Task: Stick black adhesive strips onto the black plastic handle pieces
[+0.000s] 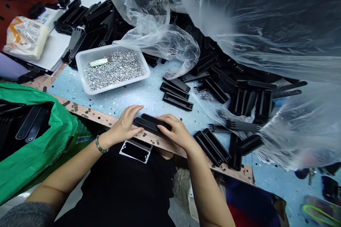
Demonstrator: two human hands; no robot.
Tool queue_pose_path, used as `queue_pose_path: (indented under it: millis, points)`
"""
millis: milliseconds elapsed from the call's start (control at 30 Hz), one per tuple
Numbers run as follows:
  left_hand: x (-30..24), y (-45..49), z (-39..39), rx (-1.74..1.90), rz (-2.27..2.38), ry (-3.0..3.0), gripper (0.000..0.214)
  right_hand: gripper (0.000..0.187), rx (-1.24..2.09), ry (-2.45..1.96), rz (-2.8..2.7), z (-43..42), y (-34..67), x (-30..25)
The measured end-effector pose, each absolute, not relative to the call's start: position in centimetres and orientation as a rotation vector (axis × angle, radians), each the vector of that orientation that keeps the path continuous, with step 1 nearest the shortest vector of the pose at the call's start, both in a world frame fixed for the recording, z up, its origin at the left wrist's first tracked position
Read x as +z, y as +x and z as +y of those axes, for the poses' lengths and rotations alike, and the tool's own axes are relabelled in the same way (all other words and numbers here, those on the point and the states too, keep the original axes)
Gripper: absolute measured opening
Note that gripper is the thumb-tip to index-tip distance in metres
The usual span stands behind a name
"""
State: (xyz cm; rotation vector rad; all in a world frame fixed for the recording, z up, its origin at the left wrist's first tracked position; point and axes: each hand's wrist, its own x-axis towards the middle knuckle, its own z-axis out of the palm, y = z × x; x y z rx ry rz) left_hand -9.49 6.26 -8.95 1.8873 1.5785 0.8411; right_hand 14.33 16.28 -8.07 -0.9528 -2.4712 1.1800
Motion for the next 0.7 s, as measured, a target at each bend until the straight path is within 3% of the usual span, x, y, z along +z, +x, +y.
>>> queue_pose_path:
  millis: [133,267,333,467,633,700]
  points:
    - [-8.6,-9.5,6.6,0.83,1.556,1.94,0.075,0.031,1.151,-0.935,-2.5,15.9,13.7,-8.1]
    - [-8.9,-9.3,7.2,0.753,1.496,1.985,0.054,0.034,1.074,-0.878,-2.571,16.6,14.0,-7.7]
    - [-8.8,-9.4,7.2,0.716,1.472,1.978,0.048,0.034,0.83,-0.995,-2.501,17.8,14.8,-7.8]
    - [-7.6,-10.3,7.8,0.701,1.464,1.841,0.06,0.041,0.268,-1.348,-2.332,20.7,17.1,-9.4]
    - [-6.9,-11.0,12.8,0.835,1.566,1.785,0.037,0.042,0.348,-1.299,-2.404,21.7,17.8,-11.5]
    - [-7.6,-10.5,16.1,0.872,1.519,1.939,0.04,0.041,0.443,-1.238,-2.408,21.6,17.6,-11.7]
